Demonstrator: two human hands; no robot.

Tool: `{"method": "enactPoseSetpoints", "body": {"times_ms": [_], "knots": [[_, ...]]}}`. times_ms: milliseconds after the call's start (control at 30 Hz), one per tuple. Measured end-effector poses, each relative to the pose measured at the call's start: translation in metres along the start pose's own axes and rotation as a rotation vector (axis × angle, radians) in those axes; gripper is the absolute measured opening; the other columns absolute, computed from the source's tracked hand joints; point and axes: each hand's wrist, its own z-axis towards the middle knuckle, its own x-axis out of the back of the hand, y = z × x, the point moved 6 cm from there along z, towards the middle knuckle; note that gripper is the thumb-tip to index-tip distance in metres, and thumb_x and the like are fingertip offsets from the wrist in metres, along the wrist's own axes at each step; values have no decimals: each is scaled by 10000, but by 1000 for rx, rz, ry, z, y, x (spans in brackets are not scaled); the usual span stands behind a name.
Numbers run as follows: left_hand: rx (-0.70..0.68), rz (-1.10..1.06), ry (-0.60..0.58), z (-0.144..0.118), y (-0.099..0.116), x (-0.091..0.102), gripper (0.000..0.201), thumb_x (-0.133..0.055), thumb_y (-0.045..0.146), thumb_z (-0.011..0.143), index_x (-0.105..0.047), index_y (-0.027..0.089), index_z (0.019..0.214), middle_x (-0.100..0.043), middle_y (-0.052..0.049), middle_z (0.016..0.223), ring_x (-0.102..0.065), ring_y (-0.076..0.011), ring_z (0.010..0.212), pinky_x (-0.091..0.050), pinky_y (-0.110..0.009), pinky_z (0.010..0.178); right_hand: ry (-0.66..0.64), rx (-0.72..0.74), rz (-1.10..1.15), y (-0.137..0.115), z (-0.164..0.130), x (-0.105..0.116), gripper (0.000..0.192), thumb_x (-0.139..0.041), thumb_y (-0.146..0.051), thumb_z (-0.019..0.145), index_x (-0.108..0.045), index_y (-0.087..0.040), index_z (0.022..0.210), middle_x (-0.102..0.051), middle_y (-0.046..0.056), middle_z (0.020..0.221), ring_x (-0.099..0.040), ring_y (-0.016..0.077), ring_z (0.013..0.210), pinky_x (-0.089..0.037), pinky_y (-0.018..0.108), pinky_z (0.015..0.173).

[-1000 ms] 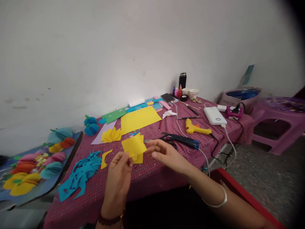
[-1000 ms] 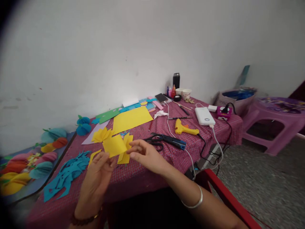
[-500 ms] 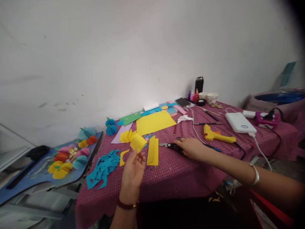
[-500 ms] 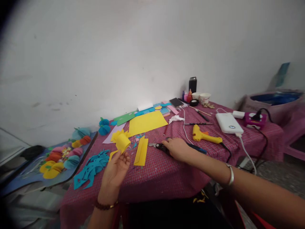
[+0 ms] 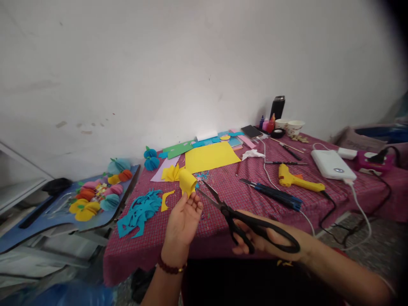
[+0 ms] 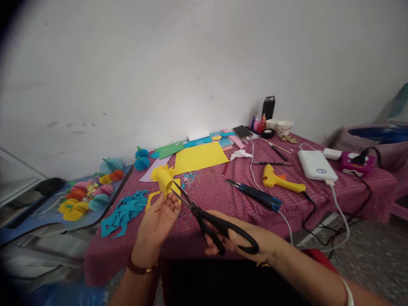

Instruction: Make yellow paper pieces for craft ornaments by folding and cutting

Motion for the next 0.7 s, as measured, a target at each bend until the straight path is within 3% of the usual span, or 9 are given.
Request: {"method": "enactPoseSetpoints", "body": {"times_ms": [267,467,700], "knots": [[-53,105,-27,-4,-6,-4,192,-449,118,937,-624,108,860,-630,-50,751,-621,-111,653,-534,-224,623,-2,28,307,15,24,3,523,-706,-497,796,-615,-222,1231,-600,78,1051,-566,213,979,-365,564,1013],[-171,137,-22,7,-14,3,53,-583,93,834,-596,144,832,-661,-45,805,-633,-118,685,-531,-241,671,49,185,425,11,40,-16,518,-702,-522,792,-625,-194,1186,-615,58,936,-573,171,853,-370,532,1009],[-273,196,-31,12,-10,5,126,-713,116,728,-606,145,789,-649,-7,734,-623,-105,644,-508,-218,644,102,200,481,14,40,-21,534,-707,-555,768,-626,-210,1168,-617,46,896,-565,160,804,-374,530,1007]]}}
